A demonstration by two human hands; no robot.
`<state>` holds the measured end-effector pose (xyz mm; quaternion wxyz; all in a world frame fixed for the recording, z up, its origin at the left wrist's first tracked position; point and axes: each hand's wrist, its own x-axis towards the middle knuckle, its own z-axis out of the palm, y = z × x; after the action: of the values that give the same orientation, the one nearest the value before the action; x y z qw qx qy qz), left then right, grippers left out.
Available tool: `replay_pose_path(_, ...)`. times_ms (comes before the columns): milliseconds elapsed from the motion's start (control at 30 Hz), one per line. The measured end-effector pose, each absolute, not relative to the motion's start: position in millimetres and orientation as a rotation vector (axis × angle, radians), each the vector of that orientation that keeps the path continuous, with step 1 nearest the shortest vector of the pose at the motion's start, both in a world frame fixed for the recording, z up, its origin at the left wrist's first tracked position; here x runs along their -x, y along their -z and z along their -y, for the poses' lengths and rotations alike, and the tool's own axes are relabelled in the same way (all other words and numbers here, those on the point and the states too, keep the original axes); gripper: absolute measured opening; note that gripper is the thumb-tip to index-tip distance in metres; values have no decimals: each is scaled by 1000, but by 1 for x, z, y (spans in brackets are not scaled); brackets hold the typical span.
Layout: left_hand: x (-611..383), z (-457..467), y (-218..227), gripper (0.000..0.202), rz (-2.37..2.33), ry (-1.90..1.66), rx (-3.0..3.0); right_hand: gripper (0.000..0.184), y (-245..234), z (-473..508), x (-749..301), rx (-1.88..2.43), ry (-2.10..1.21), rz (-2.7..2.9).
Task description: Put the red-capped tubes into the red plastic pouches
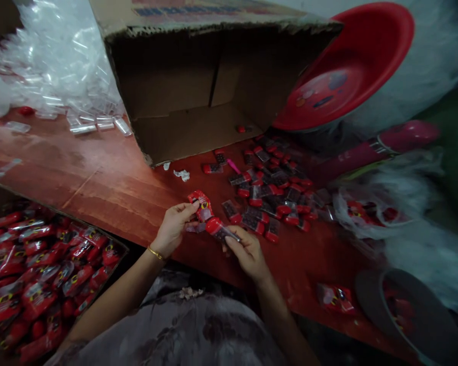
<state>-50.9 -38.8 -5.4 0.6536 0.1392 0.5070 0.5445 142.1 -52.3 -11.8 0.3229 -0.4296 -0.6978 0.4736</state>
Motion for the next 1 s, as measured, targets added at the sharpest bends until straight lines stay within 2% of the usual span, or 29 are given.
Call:
replay_pose_path(133, 51, 42, 1, 45, -1177, -1218, -355, 16, 13, 51, -139, 1179, -1062, 1927)
replay_pose_path(533, 49, 41, 0, 45, -1176, -1166, -460, 24, 22, 63, -135, 1240, -1519, 1556)
replay_pose_path(800, 46, 46, 1, 43, -1184, -1191, -600, 29, 23, 63, -132, 1263, -1555, 1338)
replay_pose_path(1000, 32, 50, 4, 38, -1132, -1234, -603, 29, 25, 64, -128, 1215, -1548, 1378)
